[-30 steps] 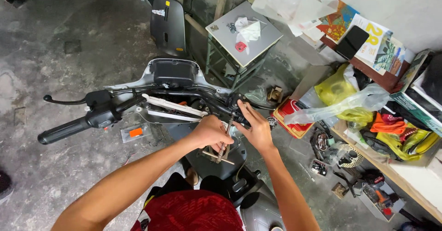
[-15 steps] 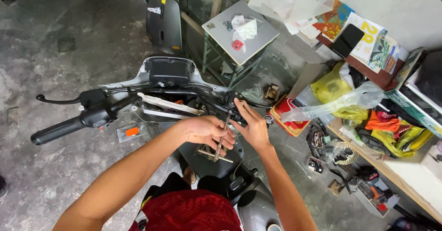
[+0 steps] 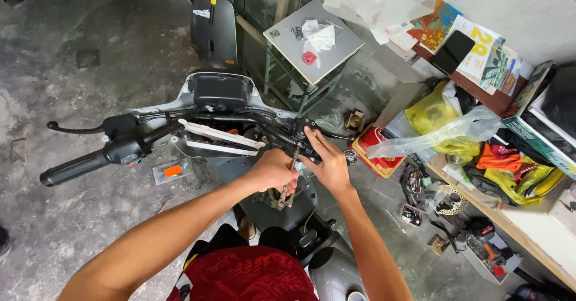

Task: Tightening or loosening bolts on a motorcycle handlebar brake master cylinder assembly using a T-handle wrench.

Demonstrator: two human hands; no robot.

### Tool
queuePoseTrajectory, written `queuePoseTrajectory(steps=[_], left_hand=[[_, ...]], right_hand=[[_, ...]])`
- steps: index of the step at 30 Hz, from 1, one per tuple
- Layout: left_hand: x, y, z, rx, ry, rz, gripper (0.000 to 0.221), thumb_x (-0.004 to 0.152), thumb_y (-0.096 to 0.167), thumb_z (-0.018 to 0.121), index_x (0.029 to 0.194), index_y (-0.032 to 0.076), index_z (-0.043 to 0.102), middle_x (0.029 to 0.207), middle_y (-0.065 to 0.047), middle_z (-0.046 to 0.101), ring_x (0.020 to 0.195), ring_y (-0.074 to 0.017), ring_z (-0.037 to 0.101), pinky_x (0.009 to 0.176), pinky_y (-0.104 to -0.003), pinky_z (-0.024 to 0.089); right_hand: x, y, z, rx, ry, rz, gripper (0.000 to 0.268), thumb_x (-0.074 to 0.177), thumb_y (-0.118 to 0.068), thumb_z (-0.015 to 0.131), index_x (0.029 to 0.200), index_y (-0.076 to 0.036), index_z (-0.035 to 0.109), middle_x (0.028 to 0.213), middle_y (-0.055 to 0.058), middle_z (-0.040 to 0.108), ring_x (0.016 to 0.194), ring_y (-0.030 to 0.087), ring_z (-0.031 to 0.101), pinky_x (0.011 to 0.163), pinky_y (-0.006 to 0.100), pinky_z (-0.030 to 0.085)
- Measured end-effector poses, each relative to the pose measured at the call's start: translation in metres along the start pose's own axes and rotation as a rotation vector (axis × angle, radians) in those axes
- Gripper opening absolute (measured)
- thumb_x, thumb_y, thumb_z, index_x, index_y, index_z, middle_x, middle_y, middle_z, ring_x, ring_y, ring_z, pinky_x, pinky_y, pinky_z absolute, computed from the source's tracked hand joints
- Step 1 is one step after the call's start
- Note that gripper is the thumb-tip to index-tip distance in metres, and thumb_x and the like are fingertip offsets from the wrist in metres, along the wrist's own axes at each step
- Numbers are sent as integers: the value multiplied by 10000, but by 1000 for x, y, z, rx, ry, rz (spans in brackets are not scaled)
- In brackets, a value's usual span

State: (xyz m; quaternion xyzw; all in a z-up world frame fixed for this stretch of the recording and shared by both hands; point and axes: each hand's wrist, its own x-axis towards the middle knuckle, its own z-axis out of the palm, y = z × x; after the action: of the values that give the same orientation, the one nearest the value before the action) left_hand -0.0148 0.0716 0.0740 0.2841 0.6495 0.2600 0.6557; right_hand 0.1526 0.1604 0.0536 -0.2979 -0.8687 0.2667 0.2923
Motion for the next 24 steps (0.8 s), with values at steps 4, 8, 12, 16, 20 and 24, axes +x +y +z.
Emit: queuePoseTrajectory(steps=[4, 8, 12, 16, 20, 24], left_hand=[[14, -16, -12, -52, -37, 36, 191, 944, 51, 659, 923, -138, 668, 802, -204, 711, 676, -293, 743, 589, -420, 644], [21, -22, -29, -180, -334, 63, 230, 973, 115, 648, 1050, -103, 645, 942, -181, 716, 808, -283, 751, 721, -422, 658], [23, -23, -29, -192, -368, -16, 251, 983, 135, 602, 1157, -41, 644, 1088, -135, 730, 886, -286, 728, 806, -430, 616], [23, -20, -25, -277, -377, -73, 266, 1006, 142, 600, 1143, -86, 621, 1069, -218, 732, 949, -304, 760, 864, -427, 628], [28, -20, -14, -185, -201, -95, 231, 973, 120, 645, 1051, -98, 645, 925, -244, 739, 803, -332, 769, 711, -420, 664], [0, 7, 0, 9, -15, -40, 225, 946, 88, 689, 939, -137, 697, 810, -227, 745, 696, -309, 764, 602, -391, 662]], right_hand=[[-1, 3, 2, -18, 37, -58, 812, 763, -182, 880, 1500, -200, 538, 1412, 209, 626, 1156, 368, 685, 825, 386, 594], [-1, 3, 2, -11, 39, -62, 811, 773, -186, 885, 1504, -201, 533, 1408, 213, 622, 1159, 372, 683, 820, 386, 594], [0, 1, 1, 33, -8, 13, 799, 763, -174, 875, 1486, -213, 537, 1419, 208, 631, 1119, 355, 703, 728, 366, 596], [0, 2, 2, -10, 5, -22, 822, 769, -179, 883, 1507, -214, 522, 1416, 206, 626, 1105, 358, 701, 774, 379, 594], [-2, 4, 4, -39, 32, -68, 848, 751, -174, 893, 1514, -206, 523, 1402, 209, 630, 1120, 376, 686, 888, 406, 576], [-2, 5, 4, -15, 21, -65, 855, 737, -164, 889, 1509, -193, 521, 1408, 217, 627, 1150, 380, 679, 916, 404, 566]])
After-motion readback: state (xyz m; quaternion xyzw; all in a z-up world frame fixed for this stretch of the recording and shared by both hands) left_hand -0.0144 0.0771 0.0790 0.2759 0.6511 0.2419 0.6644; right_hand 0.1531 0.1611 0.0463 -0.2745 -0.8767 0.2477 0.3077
